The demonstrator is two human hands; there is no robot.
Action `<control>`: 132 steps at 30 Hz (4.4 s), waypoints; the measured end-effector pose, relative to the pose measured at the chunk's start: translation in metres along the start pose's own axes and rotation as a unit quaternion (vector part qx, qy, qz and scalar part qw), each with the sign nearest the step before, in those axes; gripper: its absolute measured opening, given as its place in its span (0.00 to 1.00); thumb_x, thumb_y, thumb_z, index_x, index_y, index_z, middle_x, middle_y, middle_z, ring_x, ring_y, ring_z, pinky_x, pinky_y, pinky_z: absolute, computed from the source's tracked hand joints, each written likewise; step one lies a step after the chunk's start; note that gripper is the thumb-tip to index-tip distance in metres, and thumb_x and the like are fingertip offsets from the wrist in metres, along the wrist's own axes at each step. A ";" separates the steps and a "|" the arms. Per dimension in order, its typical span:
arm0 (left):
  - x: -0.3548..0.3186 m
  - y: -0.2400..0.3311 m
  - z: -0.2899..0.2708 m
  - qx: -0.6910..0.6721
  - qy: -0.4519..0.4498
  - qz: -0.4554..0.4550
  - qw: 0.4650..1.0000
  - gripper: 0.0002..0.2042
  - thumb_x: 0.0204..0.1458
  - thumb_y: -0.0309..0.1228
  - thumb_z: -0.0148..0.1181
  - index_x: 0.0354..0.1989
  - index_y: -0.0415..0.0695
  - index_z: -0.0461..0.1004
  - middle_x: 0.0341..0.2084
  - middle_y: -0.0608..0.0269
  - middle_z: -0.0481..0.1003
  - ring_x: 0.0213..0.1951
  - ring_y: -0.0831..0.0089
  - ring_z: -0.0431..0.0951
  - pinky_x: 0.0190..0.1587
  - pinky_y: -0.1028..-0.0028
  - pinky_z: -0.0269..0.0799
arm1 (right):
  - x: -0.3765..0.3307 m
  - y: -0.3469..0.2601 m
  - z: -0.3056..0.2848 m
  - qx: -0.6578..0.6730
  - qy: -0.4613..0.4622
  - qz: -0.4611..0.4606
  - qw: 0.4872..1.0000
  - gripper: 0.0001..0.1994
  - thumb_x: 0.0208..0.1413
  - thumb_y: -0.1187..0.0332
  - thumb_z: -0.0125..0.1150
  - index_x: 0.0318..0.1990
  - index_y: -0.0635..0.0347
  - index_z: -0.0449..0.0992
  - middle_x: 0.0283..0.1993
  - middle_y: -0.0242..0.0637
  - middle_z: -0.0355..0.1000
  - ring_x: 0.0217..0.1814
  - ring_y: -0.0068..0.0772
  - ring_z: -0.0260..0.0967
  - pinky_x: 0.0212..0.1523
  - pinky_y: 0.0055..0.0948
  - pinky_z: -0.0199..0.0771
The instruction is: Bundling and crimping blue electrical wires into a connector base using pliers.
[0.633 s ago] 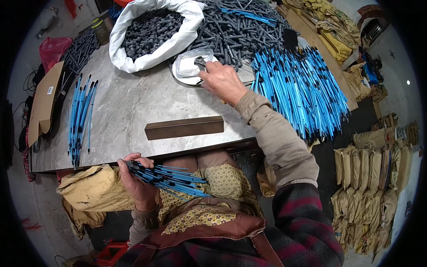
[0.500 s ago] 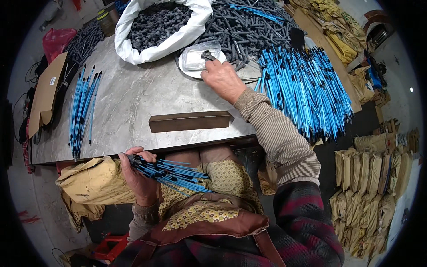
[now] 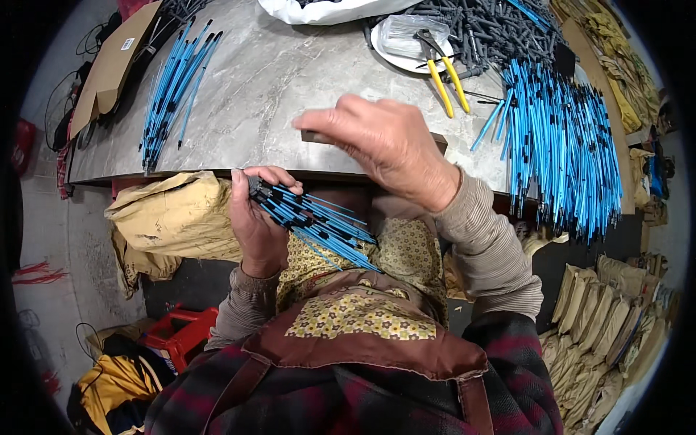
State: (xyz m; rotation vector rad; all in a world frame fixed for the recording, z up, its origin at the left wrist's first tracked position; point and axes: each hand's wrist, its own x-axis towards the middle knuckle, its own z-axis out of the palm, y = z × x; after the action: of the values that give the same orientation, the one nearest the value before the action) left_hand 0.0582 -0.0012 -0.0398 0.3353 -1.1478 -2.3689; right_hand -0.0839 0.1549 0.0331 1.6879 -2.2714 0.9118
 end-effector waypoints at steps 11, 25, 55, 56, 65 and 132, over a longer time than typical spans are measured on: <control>-0.007 -0.001 -0.004 0.017 -0.050 0.007 0.999 0.21 0.69 0.44 0.34 0.34 0.41 0.68 0.29 0.56 0.73 0.32 0.70 0.72 0.39 0.73 0.69 | -0.035 -0.061 0.035 0.157 0.011 0.123 0.980 0.12 0.58 0.76 0.60 0.49 0.61 0.76 0.30 0.35 0.73 0.25 0.29 0.66 0.27 0.27 0.65; -0.014 -0.001 0.007 0.103 -0.044 0.056 0.992 0.23 0.69 0.45 0.32 0.36 0.39 0.70 0.32 0.57 0.74 0.33 0.73 0.71 0.40 0.75 0.68 | -0.044 -0.081 0.038 0.074 0.029 0.128 0.989 0.12 0.54 0.78 0.63 0.47 0.60 0.77 0.33 0.31 0.75 0.20 0.27 0.65 0.19 0.25 0.63; -0.018 0.001 0.013 0.165 -0.030 0.063 0.984 0.25 0.68 0.47 0.32 0.33 0.40 0.71 0.29 0.58 0.74 0.30 0.75 0.70 0.38 0.77 0.66 | -0.043 -0.083 0.047 -0.012 0.069 0.085 0.994 0.12 0.49 0.80 0.62 0.43 0.59 0.77 0.25 0.30 0.66 0.19 0.27 0.61 0.18 0.27 0.61; -0.018 0.001 0.013 0.165 -0.030 0.063 0.984 0.25 0.68 0.47 0.32 0.33 0.40 0.71 0.29 0.58 0.74 0.30 0.75 0.70 0.38 0.77 0.66 | -0.043 -0.083 0.047 -0.012 0.069 0.086 0.994 0.12 0.49 0.80 0.62 0.43 0.59 0.77 0.25 0.30 0.66 0.19 0.27 0.61 0.18 0.27 0.61; -0.019 -0.005 0.014 0.119 -0.026 0.044 0.992 0.24 0.68 0.45 0.33 0.32 0.41 0.71 0.28 0.59 0.74 0.29 0.76 0.69 0.37 0.77 0.65 | -0.042 -0.095 0.053 -0.066 0.086 0.128 0.986 0.11 0.46 0.79 0.61 0.40 0.58 0.75 0.27 0.31 0.68 0.20 0.31 0.64 0.21 0.29 0.64; -0.010 -0.011 0.005 0.046 -0.082 -0.002 0.996 0.16 0.61 0.37 0.51 0.51 0.38 0.67 0.38 0.56 0.75 0.39 0.69 0.76 0.44 0.74 0.71 | -0.017 -0.011 0.003 0.038 -0.018 0.150 0.988 0.05 0.52 0.74 0.57 0.36 0.60 0.70 0.23 0.36 0.68 0.21 0.45 0.66 0.27 0.41 0.67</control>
State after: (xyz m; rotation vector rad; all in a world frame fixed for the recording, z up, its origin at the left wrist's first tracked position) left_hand 0.0611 0.0130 -0.0455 0.1778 -1.3357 -2.3880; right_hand -0.0668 0.1652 0.0266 1.4218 -2.5944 1.0450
